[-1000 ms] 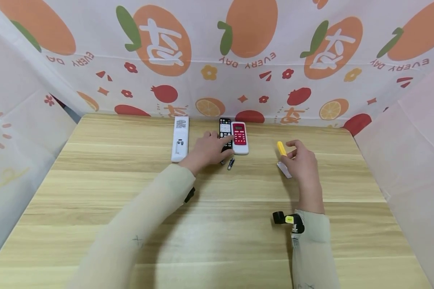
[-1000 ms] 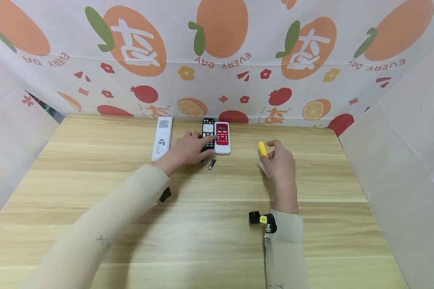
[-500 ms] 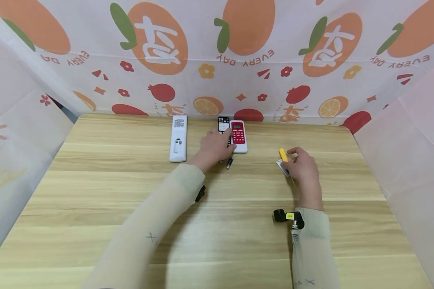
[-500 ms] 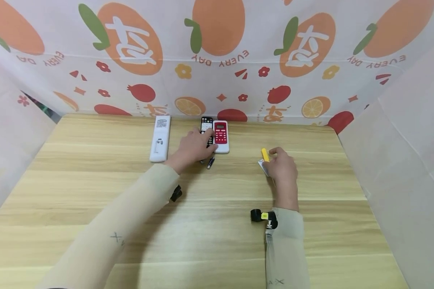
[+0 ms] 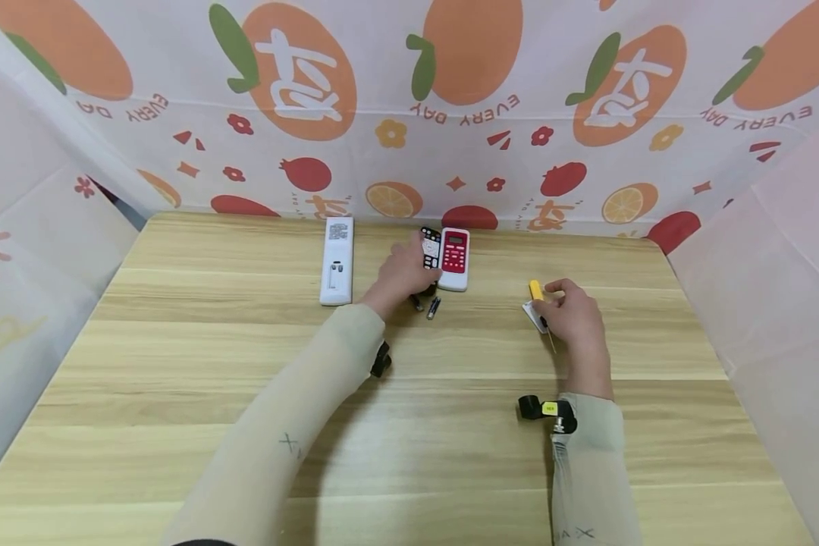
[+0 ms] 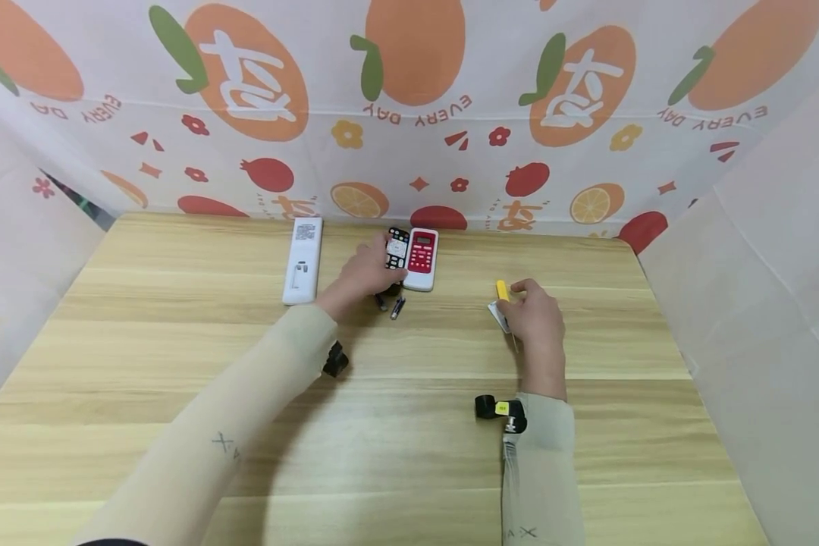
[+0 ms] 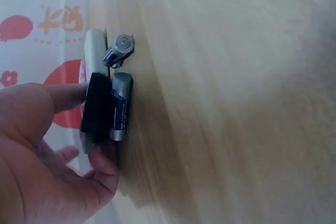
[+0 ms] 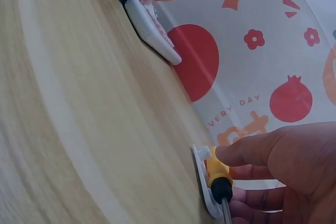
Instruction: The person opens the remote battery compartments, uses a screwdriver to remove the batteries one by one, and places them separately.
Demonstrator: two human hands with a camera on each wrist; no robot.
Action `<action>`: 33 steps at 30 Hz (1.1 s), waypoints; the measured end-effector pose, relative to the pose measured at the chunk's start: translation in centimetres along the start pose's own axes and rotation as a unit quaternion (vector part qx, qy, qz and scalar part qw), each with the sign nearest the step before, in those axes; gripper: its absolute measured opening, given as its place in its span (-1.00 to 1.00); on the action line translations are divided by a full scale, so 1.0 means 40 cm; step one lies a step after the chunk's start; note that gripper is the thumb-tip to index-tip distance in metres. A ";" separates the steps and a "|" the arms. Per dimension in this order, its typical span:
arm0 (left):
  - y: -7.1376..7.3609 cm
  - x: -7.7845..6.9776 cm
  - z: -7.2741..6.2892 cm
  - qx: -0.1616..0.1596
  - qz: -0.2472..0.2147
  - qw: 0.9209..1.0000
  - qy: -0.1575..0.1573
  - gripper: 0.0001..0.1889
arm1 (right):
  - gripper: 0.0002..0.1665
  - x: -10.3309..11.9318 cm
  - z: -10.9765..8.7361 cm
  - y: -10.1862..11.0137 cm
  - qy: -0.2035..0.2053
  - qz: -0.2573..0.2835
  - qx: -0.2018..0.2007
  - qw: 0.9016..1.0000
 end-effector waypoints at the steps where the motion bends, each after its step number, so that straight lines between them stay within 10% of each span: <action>1: 0.002 0.003 0.001 0.000 -0.012 1.000 0.001 -0.15 | -0.42 -0.001 0.000 0.001 0.000 0.003 -0.001 1.000; 8: 0.016 0.025 0.003 -0.006 -0.099 0.995 -0.011 -0.51 | -0.46 0.001 -0.004 0.013 0.009 0.012 -0.027 1.000; 12: 0.038 0.036 0.002 -0.020 -0.200 0.980 0.005 -0.48 | -0.49 0.019 -0.009 0.021 0.031 0.023 -0.050 0.998; 22: 0.066 0.038 -0.059 0.019 -0.476 0.878 0.040 -0.38 | -0.60 0.099 -0.035 0.040 0.115 0.067 -0.099 0.986; 33: 0.028 0.003 -0.169 0.030 -0.506 0.862 0.021 -0.51 | -0.64 0.250 -0.099 -0.018 0.224 0.103 -0.052 0.968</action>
Point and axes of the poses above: each hand's wrist, its own z-axis towards the middle knuckle, its own y-axis out of the back of the hand, x = y × z, the point moved 5 cm from there along z, towards the middle knuckle, and after that the axes turned 1 degree about y, right-handed, at the moved point
